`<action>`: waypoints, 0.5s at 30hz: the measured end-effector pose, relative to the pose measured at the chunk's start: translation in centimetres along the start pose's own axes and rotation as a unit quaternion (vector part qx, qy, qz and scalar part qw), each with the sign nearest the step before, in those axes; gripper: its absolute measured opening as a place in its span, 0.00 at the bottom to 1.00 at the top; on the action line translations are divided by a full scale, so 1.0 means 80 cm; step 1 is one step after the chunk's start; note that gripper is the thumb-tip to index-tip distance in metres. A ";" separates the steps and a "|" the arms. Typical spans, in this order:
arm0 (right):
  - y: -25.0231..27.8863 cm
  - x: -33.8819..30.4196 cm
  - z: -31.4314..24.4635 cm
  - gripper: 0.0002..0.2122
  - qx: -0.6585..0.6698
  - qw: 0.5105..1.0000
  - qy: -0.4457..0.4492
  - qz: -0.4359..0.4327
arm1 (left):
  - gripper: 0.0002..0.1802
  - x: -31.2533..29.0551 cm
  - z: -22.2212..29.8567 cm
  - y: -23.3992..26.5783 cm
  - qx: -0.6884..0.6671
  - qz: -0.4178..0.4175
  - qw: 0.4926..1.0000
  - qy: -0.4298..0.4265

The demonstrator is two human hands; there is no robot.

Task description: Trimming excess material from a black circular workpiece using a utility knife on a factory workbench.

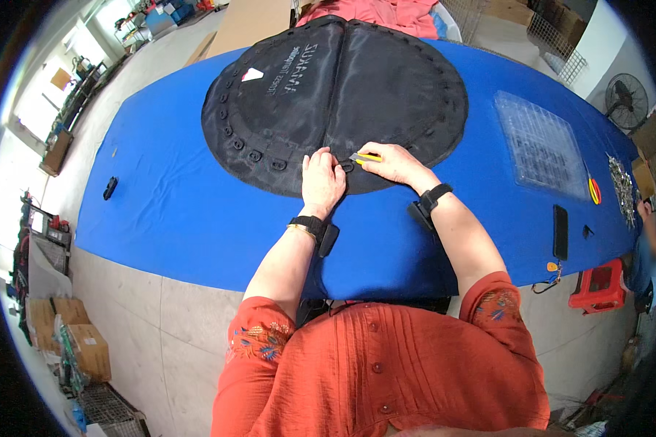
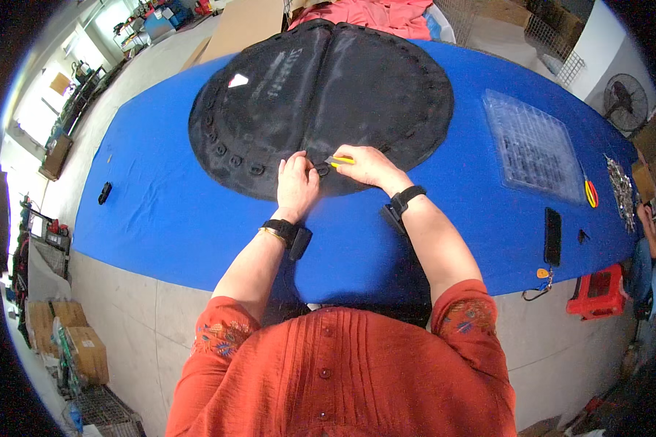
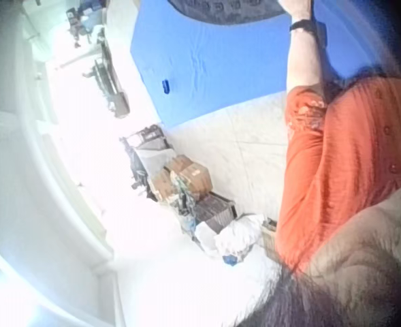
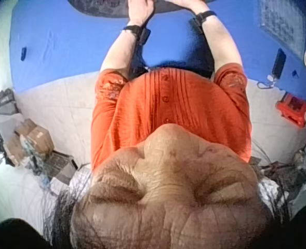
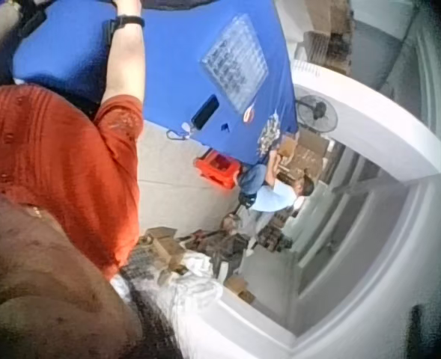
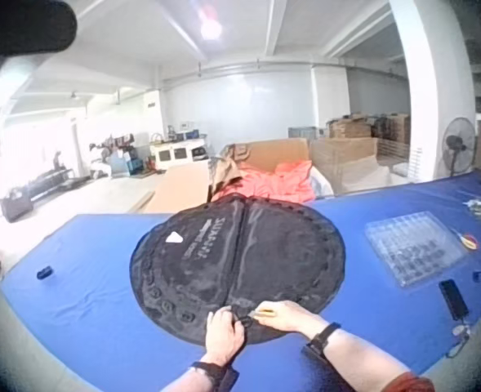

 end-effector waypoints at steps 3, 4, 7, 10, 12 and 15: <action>0.003 -0.001 -0.002 0.18 -0.001 1.000 0.008 -0.001 | 0.09 0.000 0.000 0.002 0.005 -0.001 1.000 -0.001; 0.005 -0.003 -0.003 0.17 -0.004 1.000 0.016 -0.007 | 0.09 0.001 0.001 0.002 0.004 0.000 1.000 -0.002; 0.005 -0.004 -0.007 0.17 -0.003 1.000 0.007 -0.003 | 0.09 0.002 0.001 0.001 0.006 -0.003 1.000 0.002; 0.008 0.000 -0.008 0.17 -0.017 1.000 0.013 0.000 | 0.09 0.003 0.000 0.002 0.007 0.006 1.000 -0.001; 0.011 -0.001 -0.001 0.17 -0.003 1.000 0.015 -0.010 | 0.09 0.004 0.005 0.002 0.006 0.002 1.000 -0.004; 0.012 0.004 -0.005 0.17 -0.001 1.000 0.023 -0.015 | 0.09 0.008 0.004 0.003 -0.002 0.005 1.000 0.001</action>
Point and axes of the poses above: each hand's wrist, its own x-axis towards the middle knuckle, its own y-axis out of the back of the hand, z = x × y, the point moved 4 cm from there along x, towards the middle knuckle, and after that the axes turned 1 degree about y, right-handed, at the moved point
